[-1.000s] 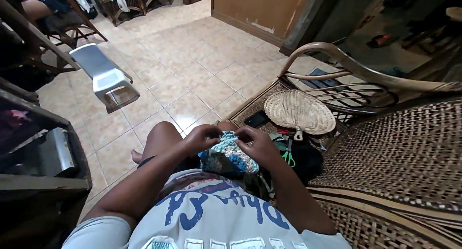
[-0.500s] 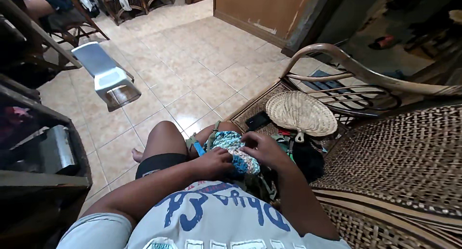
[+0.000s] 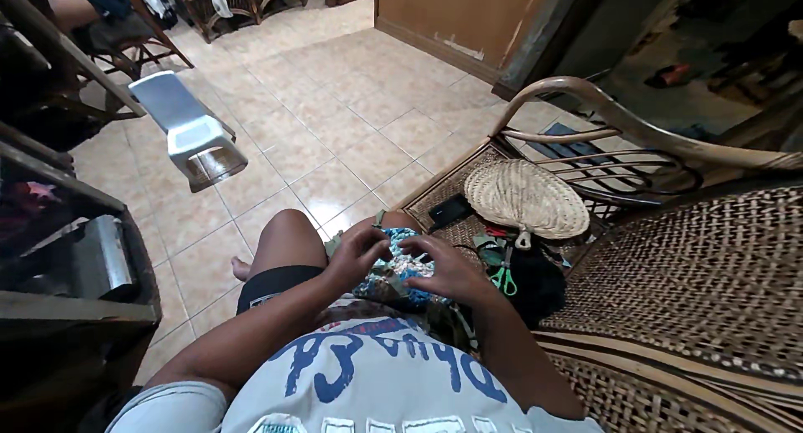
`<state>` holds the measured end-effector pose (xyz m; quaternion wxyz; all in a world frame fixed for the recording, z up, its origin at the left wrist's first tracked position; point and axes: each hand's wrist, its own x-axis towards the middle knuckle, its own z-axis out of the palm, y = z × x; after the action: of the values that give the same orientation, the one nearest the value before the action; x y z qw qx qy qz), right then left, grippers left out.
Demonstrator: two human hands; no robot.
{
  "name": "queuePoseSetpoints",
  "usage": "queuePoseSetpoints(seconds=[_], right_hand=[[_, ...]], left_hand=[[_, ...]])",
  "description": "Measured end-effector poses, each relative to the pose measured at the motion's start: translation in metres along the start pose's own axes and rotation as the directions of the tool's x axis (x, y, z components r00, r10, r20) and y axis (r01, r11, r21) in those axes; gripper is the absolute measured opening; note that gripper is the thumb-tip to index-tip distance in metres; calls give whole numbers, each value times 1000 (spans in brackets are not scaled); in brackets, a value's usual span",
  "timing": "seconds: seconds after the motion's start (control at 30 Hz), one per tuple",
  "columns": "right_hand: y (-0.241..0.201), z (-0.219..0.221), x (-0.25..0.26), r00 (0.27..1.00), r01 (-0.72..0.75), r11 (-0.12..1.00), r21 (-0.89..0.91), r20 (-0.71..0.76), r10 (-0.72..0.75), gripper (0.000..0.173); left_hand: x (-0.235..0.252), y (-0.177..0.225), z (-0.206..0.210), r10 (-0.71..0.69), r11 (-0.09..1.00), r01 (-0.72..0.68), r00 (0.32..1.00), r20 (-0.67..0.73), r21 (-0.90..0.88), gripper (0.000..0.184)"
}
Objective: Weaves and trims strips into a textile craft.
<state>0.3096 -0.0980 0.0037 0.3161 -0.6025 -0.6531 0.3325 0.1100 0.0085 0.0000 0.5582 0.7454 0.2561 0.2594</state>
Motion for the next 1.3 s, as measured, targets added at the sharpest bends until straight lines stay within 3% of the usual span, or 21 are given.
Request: queuePoseSetpoints(seconds=[0.07, 0.13, 0.2, 0.27, 0.43, 0.5, 0.53, 0.63, 0.7, 0.77, 0.9, 1.0, 1.3], right_hand=[[0, 2, 2, 999, -34, 999, 18, -11, 34, 56], [2, 1, 3, 998, -66, 997, -34, -15, 65, 47], [5, 1, 4, 997, -83, 991, -109, -9, 83, 38], [6, 1, 4, 997, -83, 988, -127, -8, 83, 35], [5, 5, 4, 997, -80, 992, -93, 1, 81, 33], [5, 5, 3, 996, -85, 992, -88, -7, 85, 32], [5, 3, 3, 996, -90, 992, -91, -9, 89, 31], [6, 0, 3, 995, -88, 992, -89, 28, 91, 35], [6, 4, 3, 999, -39, 999, -38, 34, 40, 43], [5, 12, 3, 1000, -3, 999, 32, -29, 3, 42], [1, 26, 5, 975, 45, 979, 199, -223, 1, 18], [2, 27, 5, 969, 61, 951, 303, -246, 16, 14], [-1, 42, 7, 934, 163, 904, 395, -356, -13, 13]], left_hand=[[0, -3, -5, 30, 1000, -30, 999, -26, 6, 17], [0, -14, -12, 167, 965, -184, 980, 105, 188, 21], [1, -31, -17, 283, 831, -431, 872, 401, 352, 26], [1, -47, -10, 290, 706, -583, 756, 587, 402, 26], [3, -57, 13, 305, 576, -689, 680, 667, 439, 16], [4, -59, 14, 341, 596, -676, 701, 626, 433, 16], [2, -59, 13, 342, 656, -627, 744, 575, 421, 15], [-2, -39, 6, 178, 887, -305, 918, 355, 345, 20], [-3, -24, 2, 97, 945, -165, 966, 240, 282, 26], [-4, -15, 1, 80, 962, -122, 982, 174, 244, 26], [-6, -5, 2, 76, 980, -90, 994, 83, 176, 23], [-4, -5, -1, 6, 994, -13, 998, 65, 108, 30], [-7, -11, -1, 100, 990, -104, 994, 49, 91, 32]])
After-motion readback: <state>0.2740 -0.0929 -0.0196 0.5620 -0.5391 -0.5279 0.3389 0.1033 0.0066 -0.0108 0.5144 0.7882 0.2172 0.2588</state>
